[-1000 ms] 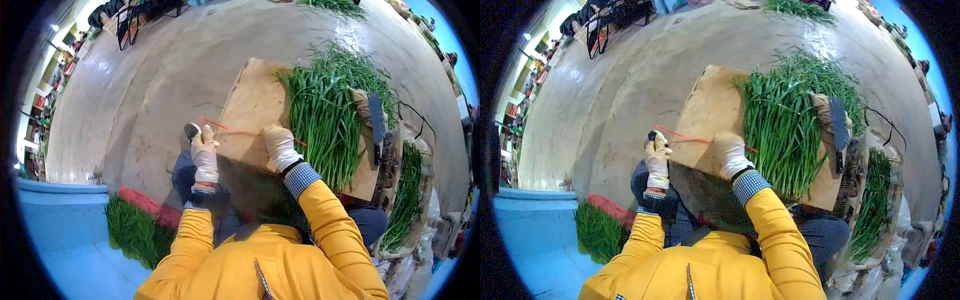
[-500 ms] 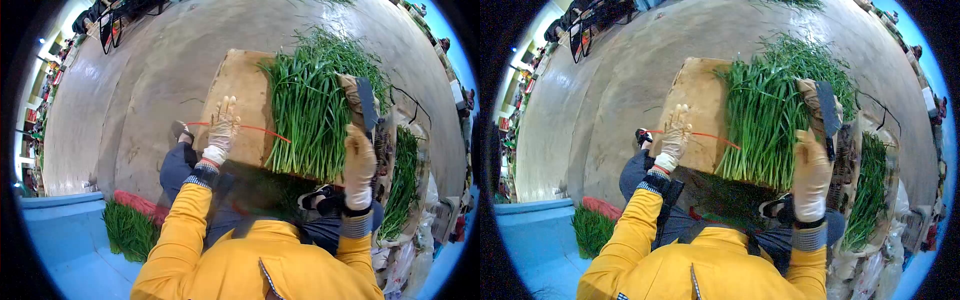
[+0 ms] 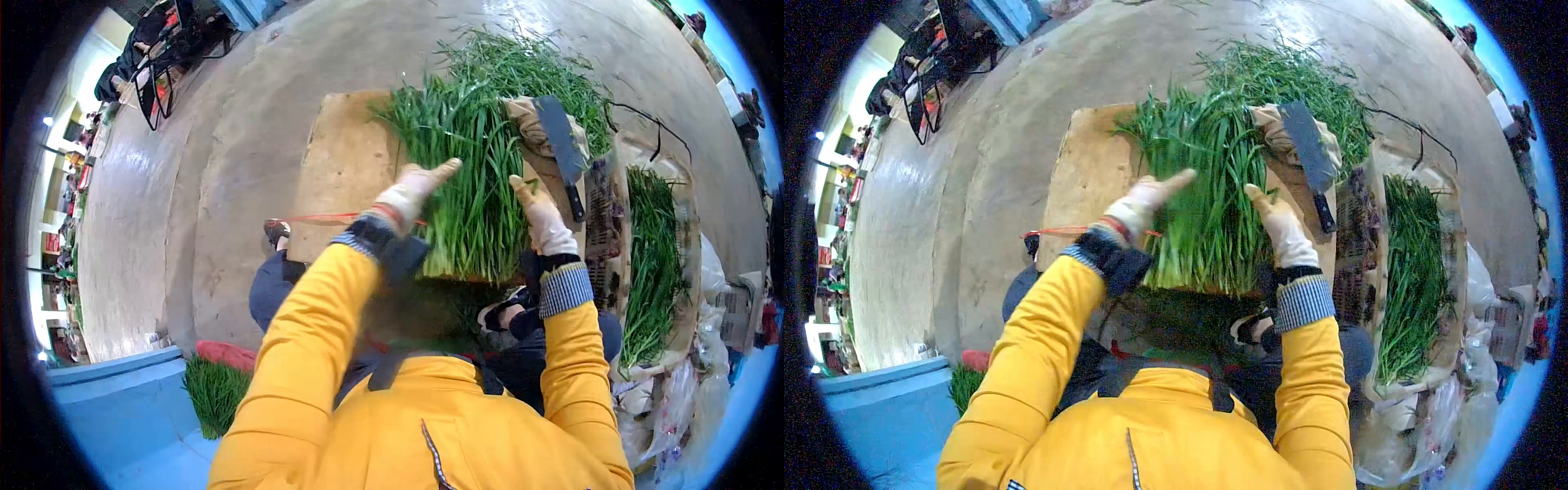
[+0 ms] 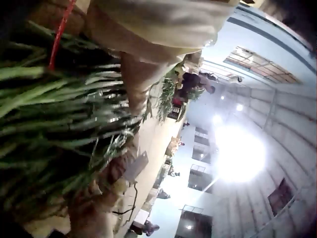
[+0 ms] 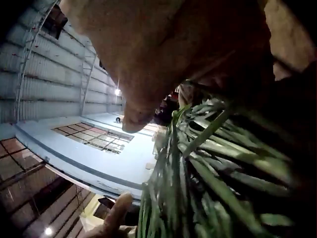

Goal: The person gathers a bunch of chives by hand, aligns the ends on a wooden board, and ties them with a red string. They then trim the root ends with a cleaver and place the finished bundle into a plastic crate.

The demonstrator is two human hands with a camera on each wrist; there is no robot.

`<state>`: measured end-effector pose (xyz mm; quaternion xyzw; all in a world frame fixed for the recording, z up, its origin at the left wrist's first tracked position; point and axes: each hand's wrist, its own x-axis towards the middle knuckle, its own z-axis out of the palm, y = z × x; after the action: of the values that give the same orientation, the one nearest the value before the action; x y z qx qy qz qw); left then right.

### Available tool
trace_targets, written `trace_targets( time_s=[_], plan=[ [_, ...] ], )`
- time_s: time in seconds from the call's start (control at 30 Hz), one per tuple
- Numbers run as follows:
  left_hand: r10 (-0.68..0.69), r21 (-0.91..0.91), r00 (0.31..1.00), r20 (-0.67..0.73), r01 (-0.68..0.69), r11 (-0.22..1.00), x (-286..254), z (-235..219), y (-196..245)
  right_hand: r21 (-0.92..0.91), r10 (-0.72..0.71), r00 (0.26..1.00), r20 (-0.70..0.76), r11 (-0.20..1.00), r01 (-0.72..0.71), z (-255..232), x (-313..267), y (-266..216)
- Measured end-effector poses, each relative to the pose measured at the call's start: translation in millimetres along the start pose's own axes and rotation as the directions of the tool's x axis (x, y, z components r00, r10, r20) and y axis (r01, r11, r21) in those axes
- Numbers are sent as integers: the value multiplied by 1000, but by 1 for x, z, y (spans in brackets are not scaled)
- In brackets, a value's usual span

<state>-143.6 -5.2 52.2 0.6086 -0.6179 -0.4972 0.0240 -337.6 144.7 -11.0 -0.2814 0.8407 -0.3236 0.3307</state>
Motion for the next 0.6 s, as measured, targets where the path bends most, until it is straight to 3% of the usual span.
trace_targets(
  time_s=[0.07, 0.13, 0.2, 0.23, 0.27, 0.3, 0.33, 0.4, 0.43, 0.47, 0.5, 0.53, 0.57, 0.6],
  plan=[
    [168, -246, 976, 138, -131, 960, 55, 50, -24, -45, -62, 982, 179, 996, 71, 15, 15, -15],
    [91, -576, 962, 258, 77, 814, 29, 67, 1, -100, -89, 964, 249, 988, 117, 20, 21, -26],
    [78, -719, 923, 376, 238, 653, 32, 90, 3, 263, -111, 899, 424, 965, -5, 17, 29, -12],
    [143, -775, 907, 397, 247, 582, 22, 92, 5, 210, 27, 915, 403, 970, -122, 19, 52, 14],
    [207, -822, 888, 411, 263, 504, 10, 94, 7, 390, -76, 903, 422, 915, -106, 5, 20, -8],
    [201, -826, 900, 386, 240, 511, 0, 95, 12, 440, -180, 932, 316, 898, 24, -5, 2, -17],
    [304, -883, 890, 339, 189, 429, -14, 95, 16, 479, -280, 939, 200, 864, 155, -11, -11, -22],
    [462, -935, 851, 250, 89, 343, -48, 86, 30, 548, -257, 934, 249, 833, 83, -37, -21, -19],
    [580, -953, 796, 171, -15, 302, -57, 80, 39, 647, -361, 918, 164, 742, 176, -51, -58, -54],
    [686, -963, 721, 100, -104, 250, -67, 77, 44, 411, -399, 910, 113, 853, 323, -59, -44, -52],
    [750, -953, 640, 165, -92, 288, -69, 70, 52, 499, -478, 874, 86, 780, 378, -70, -48, -42],
    [756, -953, 630, 178, -80, 292, -75, 62, 61, 577, -554, 831, 49, 695, 429, -81, -78, -76],
    [822, -940, 553, 136, -189, 283, -82, 51, 70, 574, -629, 778, -8, 634, 519, -85, -102, -101],
    [879, -919, 467, 93, -300, 256, -87, 38, 77, 565, -629, 777, -20, 635, 528, -90, -104, -97]
  ],
)
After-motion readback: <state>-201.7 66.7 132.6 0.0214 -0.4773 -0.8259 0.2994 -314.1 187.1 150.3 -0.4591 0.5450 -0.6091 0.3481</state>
